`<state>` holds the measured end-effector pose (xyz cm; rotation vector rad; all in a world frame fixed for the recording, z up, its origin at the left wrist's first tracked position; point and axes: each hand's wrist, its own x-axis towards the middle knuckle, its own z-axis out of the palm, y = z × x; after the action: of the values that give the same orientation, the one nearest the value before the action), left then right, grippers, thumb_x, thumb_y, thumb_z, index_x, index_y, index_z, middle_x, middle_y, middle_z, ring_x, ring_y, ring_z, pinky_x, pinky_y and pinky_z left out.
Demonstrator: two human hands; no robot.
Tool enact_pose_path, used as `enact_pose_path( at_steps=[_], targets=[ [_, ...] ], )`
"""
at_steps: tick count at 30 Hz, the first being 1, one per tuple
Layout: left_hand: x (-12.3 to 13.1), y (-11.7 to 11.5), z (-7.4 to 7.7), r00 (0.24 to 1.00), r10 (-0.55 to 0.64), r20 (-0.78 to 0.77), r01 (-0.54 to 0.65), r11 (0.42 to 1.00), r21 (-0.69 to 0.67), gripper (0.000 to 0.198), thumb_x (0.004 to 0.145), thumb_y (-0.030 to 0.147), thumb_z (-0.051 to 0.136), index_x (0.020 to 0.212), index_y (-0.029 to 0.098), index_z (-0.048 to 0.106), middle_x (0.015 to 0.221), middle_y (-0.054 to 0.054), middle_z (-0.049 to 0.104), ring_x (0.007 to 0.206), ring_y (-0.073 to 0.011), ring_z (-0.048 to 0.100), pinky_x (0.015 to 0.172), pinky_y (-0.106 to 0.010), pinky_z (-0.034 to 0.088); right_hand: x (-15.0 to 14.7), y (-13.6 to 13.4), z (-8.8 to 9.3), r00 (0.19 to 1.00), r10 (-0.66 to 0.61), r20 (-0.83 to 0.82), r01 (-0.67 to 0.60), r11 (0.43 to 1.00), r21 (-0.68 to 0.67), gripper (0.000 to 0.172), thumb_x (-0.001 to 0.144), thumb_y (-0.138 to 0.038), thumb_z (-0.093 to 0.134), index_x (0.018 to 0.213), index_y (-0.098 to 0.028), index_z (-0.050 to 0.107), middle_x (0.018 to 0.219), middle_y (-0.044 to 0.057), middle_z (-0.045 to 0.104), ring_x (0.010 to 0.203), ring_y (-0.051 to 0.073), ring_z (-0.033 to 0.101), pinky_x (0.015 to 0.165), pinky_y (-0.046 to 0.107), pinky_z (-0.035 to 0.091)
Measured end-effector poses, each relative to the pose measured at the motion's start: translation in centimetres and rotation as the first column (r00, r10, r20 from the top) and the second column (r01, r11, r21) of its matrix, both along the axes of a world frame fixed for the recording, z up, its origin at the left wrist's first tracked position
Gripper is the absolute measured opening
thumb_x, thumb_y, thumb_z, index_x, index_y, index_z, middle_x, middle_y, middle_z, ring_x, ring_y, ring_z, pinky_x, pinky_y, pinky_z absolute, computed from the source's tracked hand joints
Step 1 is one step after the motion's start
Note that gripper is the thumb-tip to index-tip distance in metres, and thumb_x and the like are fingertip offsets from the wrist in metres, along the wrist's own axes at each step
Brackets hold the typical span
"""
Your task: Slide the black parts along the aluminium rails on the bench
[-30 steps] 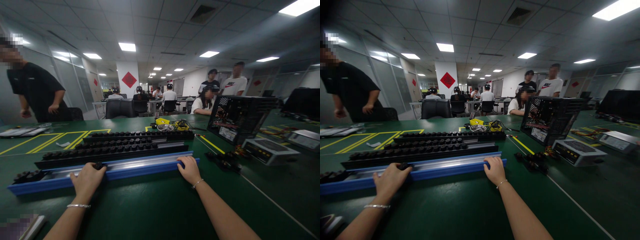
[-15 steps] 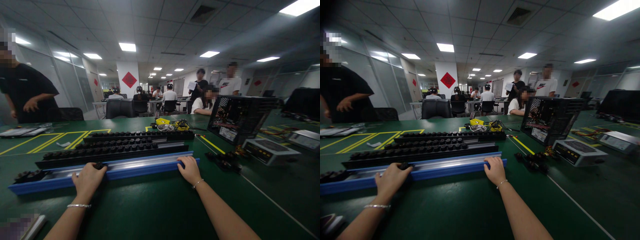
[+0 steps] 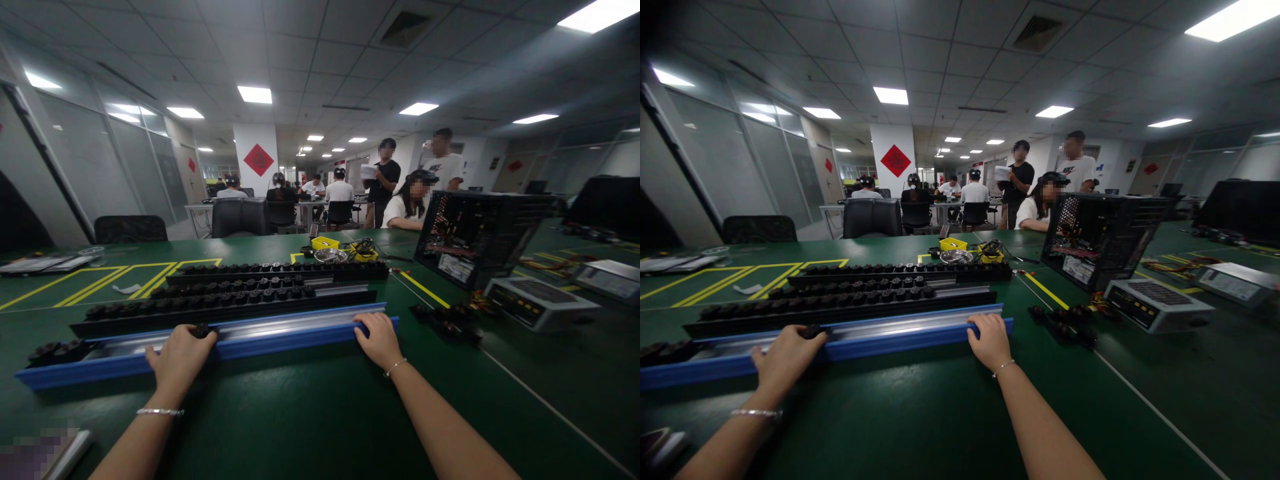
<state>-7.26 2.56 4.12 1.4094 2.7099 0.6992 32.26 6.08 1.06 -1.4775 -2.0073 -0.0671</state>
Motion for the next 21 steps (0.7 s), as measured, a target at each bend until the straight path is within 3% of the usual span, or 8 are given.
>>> enact_pose_path(
  at_steps=[21],
  targets=[
    [0.71, 0.01, 0.04, 0.999, -0.04, 0.019, 0.04, 0.999, -0.009, 0.052, 0.067, 0.058, 0.042, 0.099, 0.018, 0.052, 0.104, -0.015, 0.064, 0.105, -0.0344, 0.053, 0.1, -0.057, 0.011, 0.02, 0.0, 0.0, 1.0, 0.007, -0.006, -0.007, 1.0, -0.007, 0.018, 0.078, -0.028, 0.046, 0.089, -0.022, 0.06, 0.092, 0.003, 0.065, 0.091, 0.02, 0.054, 0.091, 0.037, 0.03]
  ],
)
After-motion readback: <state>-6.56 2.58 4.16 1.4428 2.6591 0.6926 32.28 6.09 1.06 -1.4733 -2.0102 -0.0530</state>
